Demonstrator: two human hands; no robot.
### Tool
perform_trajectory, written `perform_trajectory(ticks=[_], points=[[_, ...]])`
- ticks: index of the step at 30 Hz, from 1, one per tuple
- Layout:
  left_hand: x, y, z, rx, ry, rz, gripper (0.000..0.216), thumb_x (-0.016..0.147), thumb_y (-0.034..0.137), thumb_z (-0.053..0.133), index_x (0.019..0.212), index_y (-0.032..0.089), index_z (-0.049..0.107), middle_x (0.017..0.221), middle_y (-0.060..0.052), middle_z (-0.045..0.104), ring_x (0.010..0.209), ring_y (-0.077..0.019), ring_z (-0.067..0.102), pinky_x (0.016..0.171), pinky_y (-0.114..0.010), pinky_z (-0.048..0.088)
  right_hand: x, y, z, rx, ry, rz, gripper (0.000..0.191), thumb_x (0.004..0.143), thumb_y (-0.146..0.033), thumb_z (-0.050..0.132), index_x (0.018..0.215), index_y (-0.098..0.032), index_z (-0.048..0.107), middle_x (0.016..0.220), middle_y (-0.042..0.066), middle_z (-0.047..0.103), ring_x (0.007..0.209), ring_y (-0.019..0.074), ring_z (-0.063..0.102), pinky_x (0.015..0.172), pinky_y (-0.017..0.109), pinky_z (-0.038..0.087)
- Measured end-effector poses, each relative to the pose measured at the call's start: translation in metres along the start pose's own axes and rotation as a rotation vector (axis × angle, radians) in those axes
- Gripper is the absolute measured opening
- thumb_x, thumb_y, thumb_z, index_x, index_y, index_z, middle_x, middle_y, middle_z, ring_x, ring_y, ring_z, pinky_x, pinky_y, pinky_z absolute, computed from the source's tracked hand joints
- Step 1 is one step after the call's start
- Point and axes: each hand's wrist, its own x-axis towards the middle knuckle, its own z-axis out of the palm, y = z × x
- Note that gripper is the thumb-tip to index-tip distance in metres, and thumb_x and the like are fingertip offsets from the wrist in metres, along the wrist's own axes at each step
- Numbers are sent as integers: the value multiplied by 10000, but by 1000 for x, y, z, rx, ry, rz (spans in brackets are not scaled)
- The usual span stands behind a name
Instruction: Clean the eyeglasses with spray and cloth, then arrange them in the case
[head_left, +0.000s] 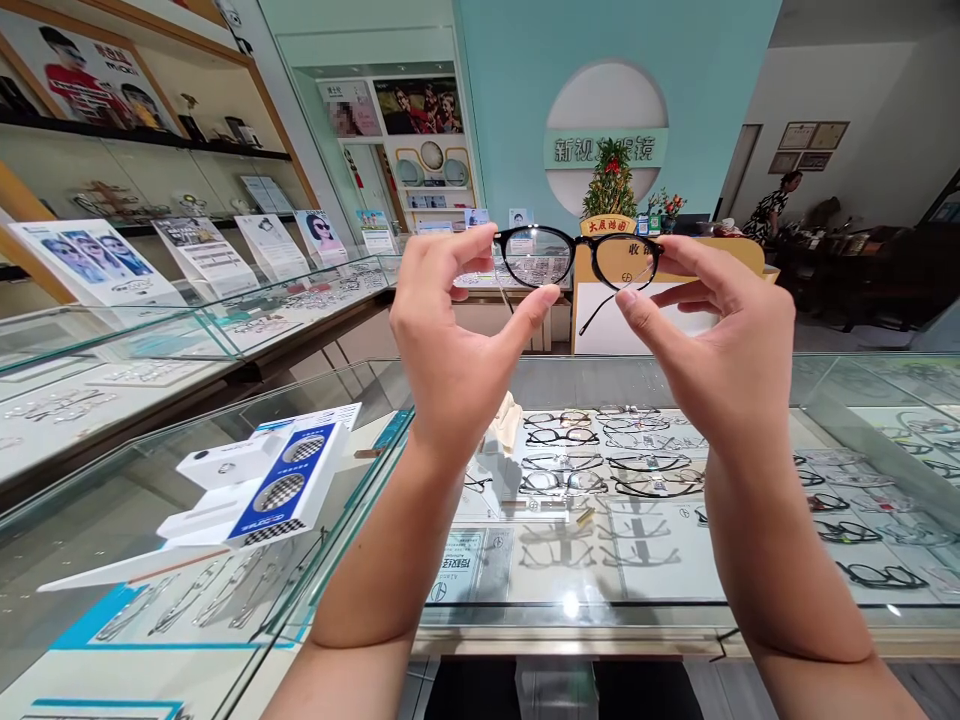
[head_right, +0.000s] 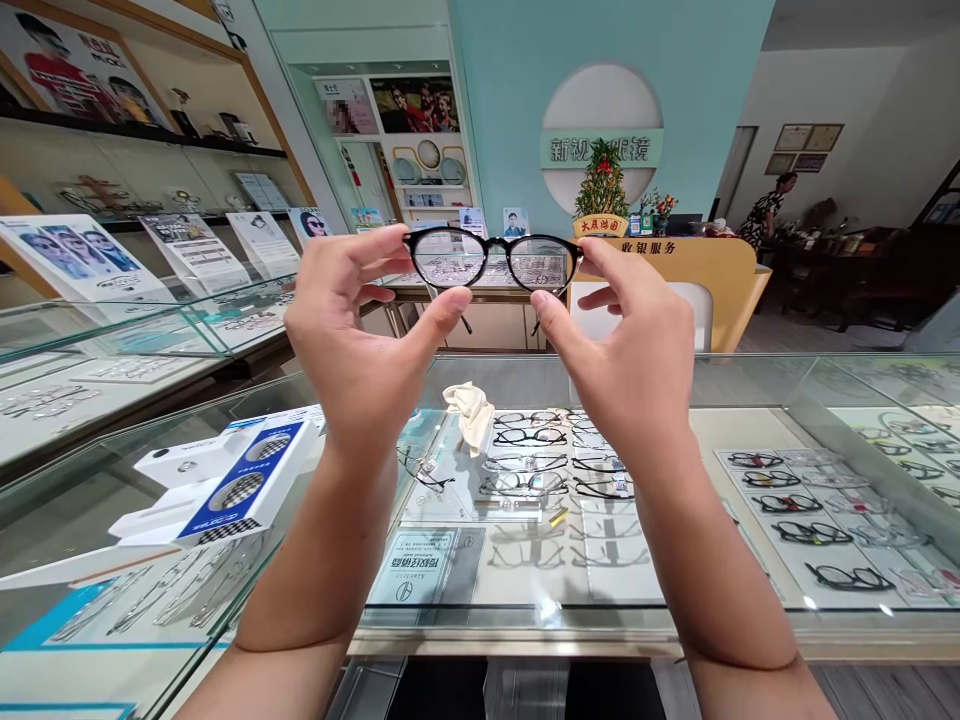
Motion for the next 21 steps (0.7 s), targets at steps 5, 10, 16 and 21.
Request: perform_trajectory(ticks=[5, 10, 16, 21], points=[[0, -5, 1, -16, 0, -27, 578, 896, 664, 863, 1391, 406, 712, 1285, -60, 714, 1273, -353, 686, 1035, -555, 601, 0, 0, 2, -7, 56, -59, 488, 918, -515, 865, 1351, -318, 755, 1325, 95, 801, 954, 321, 814, 978, 605, 665], [0, -4, 1, 6, -18, -36, 583, 905, 652, 856, 1415, 416, 701, 1312, -70, 714, 1280, -365, 691, 1013, -558, 599, -1, 1, 1, -43, 54, -77, 508, 933, -518, 848, 1390, -330, 731, 1353, 104, 777, 1007, 343, 813, 992, 618, 652], [1, 5, 2, 79, 8, -41, 511, 925, 603, 855, 1372, 400, 711, 1273, -60, 732, 1167, -331, 733, 955, -529, 611, -2, 1, 0, -84, 40, -80, 509, 972, -506, 800, 1440, -330, 702, 1408, 120, 741, 1071, 366, 808, 998, 627, 637], [0, 7, 2, 118, -22, -36, 511, 961, 596, 815, 1417, 410, 677, 1310, -62, 719, 1199, -333, 726, 960, -522, 604, -2, -2, 0, -94, 53, -82, 507, 963, -515, 810, 1424, -330, 707, 1398, 112, 751, 1040, 346, 805, 991, 603, 644]])
